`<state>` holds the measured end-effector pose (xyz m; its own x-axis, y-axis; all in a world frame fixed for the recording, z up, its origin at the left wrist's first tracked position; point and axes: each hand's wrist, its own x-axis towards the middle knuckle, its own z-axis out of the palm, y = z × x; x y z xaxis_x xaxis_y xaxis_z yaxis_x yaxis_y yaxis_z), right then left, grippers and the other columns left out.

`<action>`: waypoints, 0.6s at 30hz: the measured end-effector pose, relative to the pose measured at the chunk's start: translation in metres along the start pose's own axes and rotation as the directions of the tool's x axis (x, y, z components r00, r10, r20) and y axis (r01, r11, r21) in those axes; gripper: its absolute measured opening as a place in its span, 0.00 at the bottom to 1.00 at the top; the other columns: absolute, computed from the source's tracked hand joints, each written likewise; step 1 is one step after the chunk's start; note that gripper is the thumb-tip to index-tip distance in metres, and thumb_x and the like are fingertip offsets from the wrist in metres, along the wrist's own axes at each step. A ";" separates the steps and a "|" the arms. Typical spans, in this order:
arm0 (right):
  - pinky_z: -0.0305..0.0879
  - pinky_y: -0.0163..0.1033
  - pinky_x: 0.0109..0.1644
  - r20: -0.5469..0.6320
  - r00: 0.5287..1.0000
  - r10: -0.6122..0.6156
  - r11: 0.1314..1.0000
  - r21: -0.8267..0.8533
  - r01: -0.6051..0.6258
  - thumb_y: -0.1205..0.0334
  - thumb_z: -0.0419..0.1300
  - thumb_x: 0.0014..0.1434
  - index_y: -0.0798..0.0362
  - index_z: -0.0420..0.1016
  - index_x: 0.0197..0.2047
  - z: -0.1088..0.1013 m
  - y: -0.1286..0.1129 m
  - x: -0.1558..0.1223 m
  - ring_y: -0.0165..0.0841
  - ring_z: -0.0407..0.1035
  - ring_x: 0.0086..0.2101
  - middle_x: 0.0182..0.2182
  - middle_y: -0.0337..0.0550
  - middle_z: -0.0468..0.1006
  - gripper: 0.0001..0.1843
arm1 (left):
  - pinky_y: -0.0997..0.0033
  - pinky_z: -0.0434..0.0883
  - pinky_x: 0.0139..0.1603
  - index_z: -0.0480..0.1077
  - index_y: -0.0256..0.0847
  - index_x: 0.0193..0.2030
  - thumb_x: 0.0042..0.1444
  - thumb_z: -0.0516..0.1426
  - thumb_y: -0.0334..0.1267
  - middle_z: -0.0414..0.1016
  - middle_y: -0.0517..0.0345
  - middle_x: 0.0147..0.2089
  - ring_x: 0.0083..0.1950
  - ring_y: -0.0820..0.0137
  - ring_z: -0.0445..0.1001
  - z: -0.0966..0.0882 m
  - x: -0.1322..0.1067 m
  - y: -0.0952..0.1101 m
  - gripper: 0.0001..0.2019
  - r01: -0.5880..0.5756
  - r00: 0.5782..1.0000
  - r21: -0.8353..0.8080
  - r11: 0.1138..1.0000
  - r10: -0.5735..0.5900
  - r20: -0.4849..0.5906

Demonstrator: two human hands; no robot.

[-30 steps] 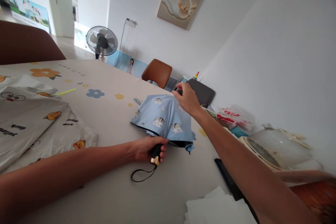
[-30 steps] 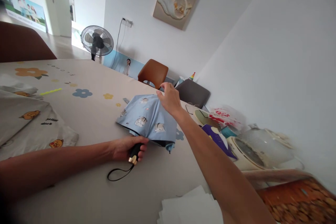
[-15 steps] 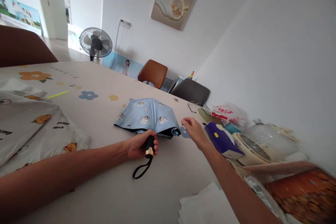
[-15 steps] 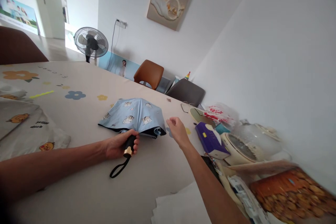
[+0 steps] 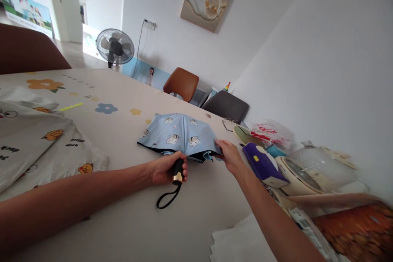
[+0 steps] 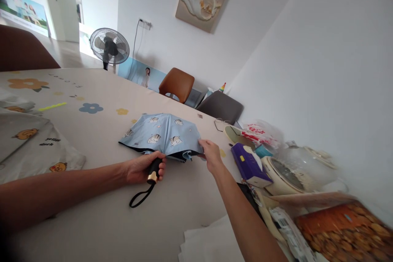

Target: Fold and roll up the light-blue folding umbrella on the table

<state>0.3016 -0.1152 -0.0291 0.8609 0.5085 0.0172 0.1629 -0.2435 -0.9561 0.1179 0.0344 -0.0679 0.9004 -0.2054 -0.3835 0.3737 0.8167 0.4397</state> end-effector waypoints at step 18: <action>0.69 0.44 0.30 0.214 0.948 0.236 0.917 0.274 -0.290 0.39 0.50 0.53 0.50 0.72 0.35 0.002 -0.050 0.009 0.41 0.73 0.28 0.24 0.44 0.78 0.23 | 0.73 0.68 0.26 0.62 0.37 0.26 0.46 0.58 0.36 0.63 0.66 0.20 0.21 0.76 0.65 -0.003 -0.001 -0.002 0.08 0.067 0.992 0.078 0.995 -0.075 0.103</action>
<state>0.3002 -0.0962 0.0186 0.7511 0.6017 -0.2718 -0.2324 -0.1444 -0.9618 0.1156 0.0348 -0.0712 0.8878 -0.3208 -0.3299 0.4498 0.7562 0.4752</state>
